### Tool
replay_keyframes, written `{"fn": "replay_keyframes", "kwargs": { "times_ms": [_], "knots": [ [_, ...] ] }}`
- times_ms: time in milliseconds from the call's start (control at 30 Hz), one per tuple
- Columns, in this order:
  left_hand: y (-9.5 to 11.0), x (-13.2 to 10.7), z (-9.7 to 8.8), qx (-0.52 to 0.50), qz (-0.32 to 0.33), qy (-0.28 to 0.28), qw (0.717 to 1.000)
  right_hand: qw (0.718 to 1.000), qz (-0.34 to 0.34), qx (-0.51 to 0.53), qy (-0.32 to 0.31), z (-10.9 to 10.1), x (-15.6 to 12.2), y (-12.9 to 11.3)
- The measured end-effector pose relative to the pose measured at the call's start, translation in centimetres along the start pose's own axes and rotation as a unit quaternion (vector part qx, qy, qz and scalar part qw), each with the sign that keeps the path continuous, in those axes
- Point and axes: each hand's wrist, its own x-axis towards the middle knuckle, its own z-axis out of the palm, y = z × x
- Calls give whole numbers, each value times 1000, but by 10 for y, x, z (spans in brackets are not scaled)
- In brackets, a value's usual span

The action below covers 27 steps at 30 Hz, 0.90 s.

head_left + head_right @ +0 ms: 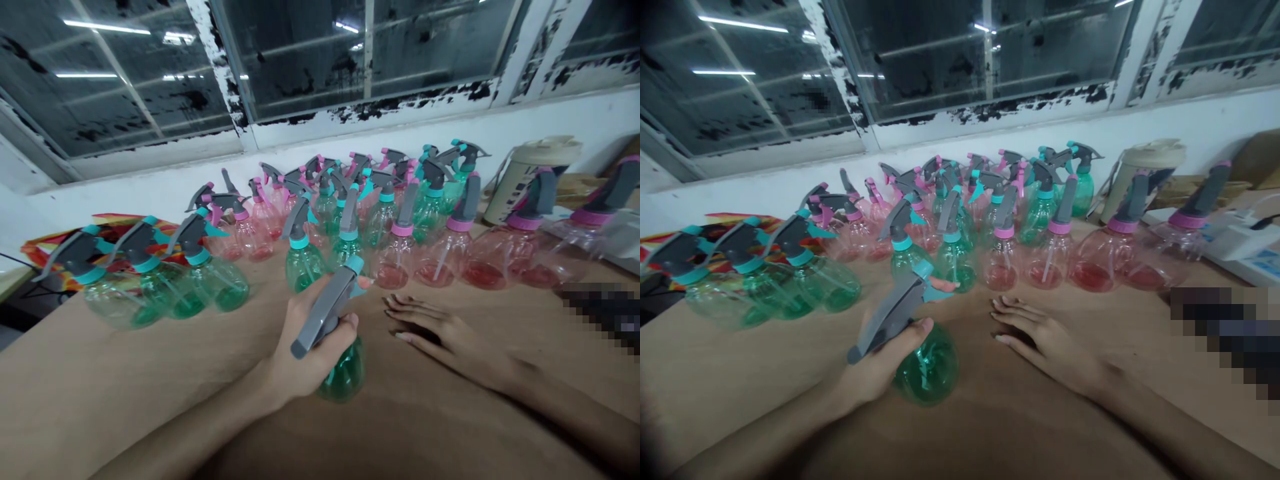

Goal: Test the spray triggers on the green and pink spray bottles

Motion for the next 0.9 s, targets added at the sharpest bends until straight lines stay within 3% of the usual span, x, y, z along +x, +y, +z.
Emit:
{"fn": "replay_keyframes", "kwargs": {
  "times_ms": [233,367,633,900],
  "knots": [
    [1,0,2,-26,25,23,999,1000,5,12,13,0,0,-3],
    [2,-1,3,-81,0,7,997,1000,6,-1,1,-1,1,-5],
    [1,-1,-1,0,3,14,1000,1000,10,5,4,1,0,-2],
    [0,-1,0,10,10,17,1000,1000,12,13,16,3,-1,0]
  ]
}}
